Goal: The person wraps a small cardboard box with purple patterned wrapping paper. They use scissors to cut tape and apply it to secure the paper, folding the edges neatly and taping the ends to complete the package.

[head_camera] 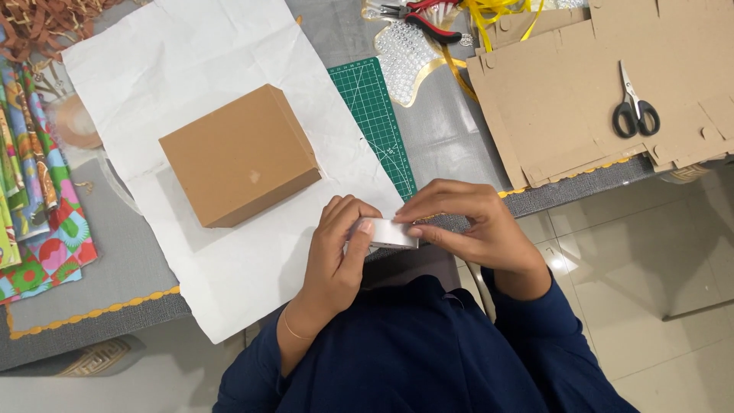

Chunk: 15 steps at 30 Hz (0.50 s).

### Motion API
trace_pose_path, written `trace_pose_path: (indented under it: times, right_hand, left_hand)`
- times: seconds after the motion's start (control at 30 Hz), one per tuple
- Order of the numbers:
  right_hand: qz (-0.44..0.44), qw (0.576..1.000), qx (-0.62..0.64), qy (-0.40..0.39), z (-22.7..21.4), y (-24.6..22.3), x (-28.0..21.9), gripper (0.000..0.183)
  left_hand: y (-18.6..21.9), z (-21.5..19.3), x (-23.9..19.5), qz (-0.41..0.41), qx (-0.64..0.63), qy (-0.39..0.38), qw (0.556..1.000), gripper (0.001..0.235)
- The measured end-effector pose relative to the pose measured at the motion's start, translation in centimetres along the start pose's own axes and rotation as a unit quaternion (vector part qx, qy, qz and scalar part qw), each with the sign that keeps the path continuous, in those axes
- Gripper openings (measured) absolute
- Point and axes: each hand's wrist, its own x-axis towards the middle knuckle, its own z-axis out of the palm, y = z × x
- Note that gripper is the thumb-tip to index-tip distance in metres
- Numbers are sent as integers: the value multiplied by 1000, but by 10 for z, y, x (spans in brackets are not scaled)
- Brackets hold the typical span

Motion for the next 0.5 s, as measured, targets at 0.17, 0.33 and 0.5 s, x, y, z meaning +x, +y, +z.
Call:
trace_pose_path:
  times: [0.17,0.33,0.5]
  right_hand:
    - [-18,998,-42,36,6,11,-5,11]
    - [-55,996,-33,55,22,36,-17,8]
    - [-63,979,64,185,44,42,-18,11]
  left_hand:
    - [-1,5,3,-19,0,-7,1000,33]
    - [-32,20,-1,-101,-92,-11,991,36]
    - [-41,34,5,-138,-152,20,978,60]
